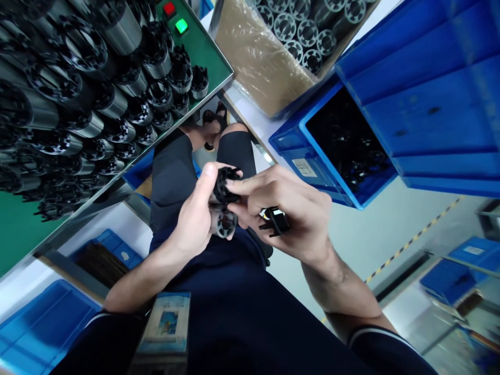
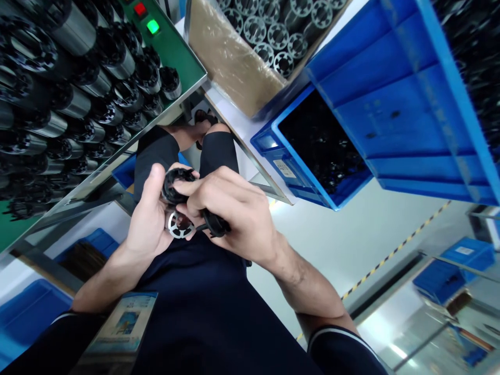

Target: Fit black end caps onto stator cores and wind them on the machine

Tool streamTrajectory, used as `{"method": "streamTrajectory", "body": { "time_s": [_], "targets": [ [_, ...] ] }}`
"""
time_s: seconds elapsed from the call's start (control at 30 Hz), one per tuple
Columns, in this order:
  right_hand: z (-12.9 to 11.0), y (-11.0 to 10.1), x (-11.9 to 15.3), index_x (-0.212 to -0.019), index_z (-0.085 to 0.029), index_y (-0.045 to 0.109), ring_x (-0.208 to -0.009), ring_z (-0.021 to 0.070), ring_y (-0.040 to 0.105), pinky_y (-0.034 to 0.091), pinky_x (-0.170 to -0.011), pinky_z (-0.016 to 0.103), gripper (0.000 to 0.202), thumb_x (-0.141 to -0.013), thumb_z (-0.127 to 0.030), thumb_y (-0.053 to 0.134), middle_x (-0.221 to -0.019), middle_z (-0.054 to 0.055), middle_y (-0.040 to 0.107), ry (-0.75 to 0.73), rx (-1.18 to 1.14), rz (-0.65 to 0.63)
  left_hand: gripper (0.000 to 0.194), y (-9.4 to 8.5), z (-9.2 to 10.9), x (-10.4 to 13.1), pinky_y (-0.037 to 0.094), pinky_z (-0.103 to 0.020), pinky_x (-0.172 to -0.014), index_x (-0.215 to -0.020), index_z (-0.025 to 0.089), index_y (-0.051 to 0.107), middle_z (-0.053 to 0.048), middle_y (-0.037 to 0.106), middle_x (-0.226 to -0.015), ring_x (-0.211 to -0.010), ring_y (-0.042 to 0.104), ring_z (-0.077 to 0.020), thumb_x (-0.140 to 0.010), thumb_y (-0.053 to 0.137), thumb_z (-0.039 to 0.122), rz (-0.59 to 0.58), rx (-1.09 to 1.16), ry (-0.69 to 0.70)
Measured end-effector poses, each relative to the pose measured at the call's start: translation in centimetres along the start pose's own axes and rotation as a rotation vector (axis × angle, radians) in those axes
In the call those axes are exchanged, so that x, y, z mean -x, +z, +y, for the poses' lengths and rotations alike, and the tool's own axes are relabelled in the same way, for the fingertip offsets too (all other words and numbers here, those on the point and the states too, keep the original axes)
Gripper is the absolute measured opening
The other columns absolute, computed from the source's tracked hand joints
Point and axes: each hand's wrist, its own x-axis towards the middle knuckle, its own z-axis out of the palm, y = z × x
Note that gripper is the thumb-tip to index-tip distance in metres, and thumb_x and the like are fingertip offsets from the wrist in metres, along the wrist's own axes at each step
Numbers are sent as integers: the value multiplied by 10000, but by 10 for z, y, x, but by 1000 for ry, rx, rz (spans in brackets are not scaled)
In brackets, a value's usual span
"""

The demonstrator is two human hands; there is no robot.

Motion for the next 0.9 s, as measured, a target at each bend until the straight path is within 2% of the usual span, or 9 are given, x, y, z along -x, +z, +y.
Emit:
{"method": "streamTrajectory", "body": {
  "time_s": [0.13, 0.23, 0.33, 0.43, 0.57, 0.63, 0.7, 0.77, 0.9],
  "targets": [
    [2, -11, -5, -944, -274, 685, -874, 214, 893, 772, -859, 395, 292, -1045, -140, 924, -1073, 19, 927, 104, -131, -70, 650, 0, 5, -5, 502, -286, -371, -1339, 256, 741, 8, 709, -801, -555, 741, -223, -1030, 856, 816, -48, 35, -48],
    [4, -11, -5, -949, -283, 651, -955, 250, 918, 795, -876, 449, 297, -1105, -252, 902, -1120, 37, 928, 208, -183, 35, 590, 1, 9, -6, 485, -265, -368, -1302, 269, 741, 25, 684, -788, -491, 651, -171, -1072, 810, 808, -97, 79, -91],
    [6, -8, -5, -943, -285, 629, -894, 238, 900, 783, -785, 417, 351, -1102, -332, 938, -1058, 32, 909, 258, -196, 96, 528, 2, 12, -5, 485, -251, -375, -1291, 287, 743, 37, 682, -808, -471, 599, -137, -1084, 815, 766, -139, 105, -84],
    [8, -7, -5, -919, -273, 633, -851, 215, 890, 781, -773, 368, 394, -1074, -351, 987, -1002, 25, 892, 263, -249, 36, 477, 1, 13, -4, 479, -263, -371, -1244, 273, 743, 31, 671, -810, -487, 611, -147, -1077, 842, 709, -112, 114, -54],
    [8, -7, -7, -897, -265, 635, -838, 212, 900, 821, -881, 401, 422, -1081, -397, 991, -1000, 26, 885, 322, -345, -33, 481, 2, 10, -3, 487, -270, -388, -1189, 255, 743, 26, 639, -777, -512, 637, -167, -1072, 835, 713, -105, 73, -53],
    [9, -6, -6, -901, -265, 624, -771, 201, 885, 822, -815, 387, 452, -1069, -435, 1007, -994, 18, 882, 387, -420, -49, 504, 3, 6, -3, 488, -265, -399, -1153, 255, 729, 33, 629, -774, -513, 620, -157, -1034, 892, 716, -120, 58, -31],
    [10, -4, -5, -906, -265, 608, -697, 184, 858, 789, -670, 337, 501, -1040, -494, 1034, -999, 12, 884, 445, -482, -39, 505, 3, 2, -3, 497, -249, -430, -1147, 261, 726, 35, 646, -810, -525, 606, -133, -1016, 939, 701, -106, 47, 38],
    [9, -1, -2, -910, -262, 600, -658, 172, 839, 758, -588, 310, 537, -1013, -533, 1052, -1029, 14, 892, 475, -508, -10, 494, 2, -1, -3, 497, -239, -456, -1142, 266, 737, 24, 676, -842, -536, 601, -120, -1053, 900, 724, -73, 27, 109],
    [2, 4, 3, -933, -256, 622, -622, 171, 825, 791, -633, 355, 476, -1038, -464, 1037, -1070, 21, 896, 430, -441, 44, 496, -4, -1, -1, 531, -251, -484, -1166, 260, 763, -4, 687, -819, -553, 630, -144, -1162, 736, 756, -98, -34, 133]
  ]
}}
